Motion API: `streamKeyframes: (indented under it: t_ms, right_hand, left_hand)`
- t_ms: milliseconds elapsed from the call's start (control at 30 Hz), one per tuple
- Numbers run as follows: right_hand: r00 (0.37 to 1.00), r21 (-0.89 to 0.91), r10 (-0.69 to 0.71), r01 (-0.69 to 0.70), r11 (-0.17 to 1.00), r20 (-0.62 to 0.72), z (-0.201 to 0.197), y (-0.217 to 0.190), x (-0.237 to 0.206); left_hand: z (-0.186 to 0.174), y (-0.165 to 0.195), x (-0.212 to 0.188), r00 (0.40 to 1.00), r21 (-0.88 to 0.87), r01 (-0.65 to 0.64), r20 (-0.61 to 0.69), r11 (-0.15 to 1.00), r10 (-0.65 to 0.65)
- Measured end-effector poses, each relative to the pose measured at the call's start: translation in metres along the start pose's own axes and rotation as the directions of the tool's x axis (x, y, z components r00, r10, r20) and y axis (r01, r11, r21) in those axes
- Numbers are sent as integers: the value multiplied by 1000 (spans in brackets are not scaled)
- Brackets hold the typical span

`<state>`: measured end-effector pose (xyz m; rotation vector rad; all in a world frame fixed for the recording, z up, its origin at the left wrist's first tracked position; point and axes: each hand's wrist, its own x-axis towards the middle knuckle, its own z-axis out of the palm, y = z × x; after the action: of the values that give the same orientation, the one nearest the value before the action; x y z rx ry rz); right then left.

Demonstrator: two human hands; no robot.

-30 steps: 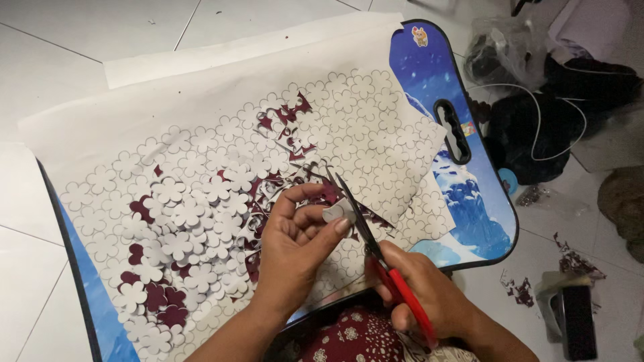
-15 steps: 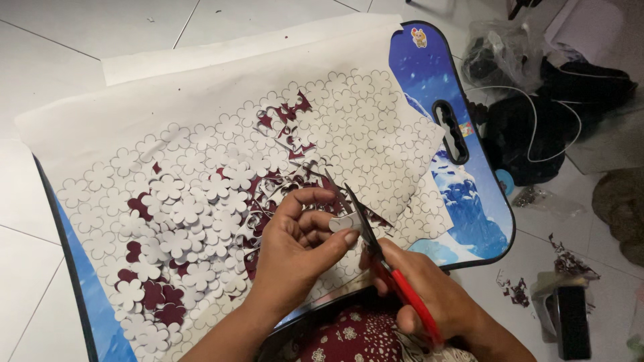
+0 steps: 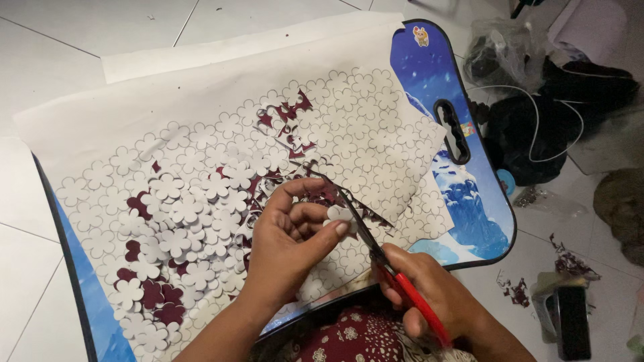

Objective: The person sits on the floor cutting small flower-shaped pieces out of printed foam sheets with red-handled scissors, following pre-drawn outlines. They trim scraps away, turn the sheets over, and set cut pieces and waste aside as they work through the sheet.

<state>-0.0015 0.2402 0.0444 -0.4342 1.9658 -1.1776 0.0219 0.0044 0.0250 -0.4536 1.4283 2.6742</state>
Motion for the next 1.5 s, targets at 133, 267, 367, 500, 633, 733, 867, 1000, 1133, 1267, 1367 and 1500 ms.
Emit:
streamKeyframes:
  t_ms: [133,267,367,500,633,733,867,1000,1133,1267,1367,1500]
  right_hand:
    - [1000,-23,-25,25,999,-5,0,0,0]
    - [1000,-12,-22,22,1000,5,4,-5,2]
    - [1000,-33,-26,27,999,11,2,-12,-2]
    - [997,-106,-77,78,991,10,-2,-18,-3]
    - [998,-97,-67,68,993,14,-2,-19,-2]
    - [999,-95,-35,36,995,9,-1,-17,-4]
    - [999,-96,-49,51,994,22,-6,-14,-6]
    - [1000,-133,-16,18,991,14,-8,-10,-5]
    - [999,-136,-39,41,990,12,-9,-8,-3]
    - [1000,-107,-12,13,994,11,-9,-7,-4]
    - [1000,-54,19,-18,998,24,-9,-4,-5]
    - [1000,-28,2,-2,1000,29,-8,4,-4]
  left_hand:
    - [1,1,1,998,35,-55,-13,998,55]
    - [6,0,-1,998,-20,-65,-9,998,65]
    - [8,2,-4,999,17,-46,-2,999,46]
    - [9,2,-6,1000,24,-13,27,1000,12]
    - [7,0,-6,1000,35,6,31,999,-7]
    - [8,-1,-6,999,11,-3,34,1000,3]
    - [7,1,-3,999,38,-16,28,999,15]
    - [5,5,0,1000,40,0,21,999,-1]
    - [5,7,1,999,42,-37,16,998,37]
    - [5,10,1,999,68,-33,-10,997,34]
    - [4,10,3,998,121,-31,-42,992,36]
    - [1,9,5,998,136,-15,-60,991,24]
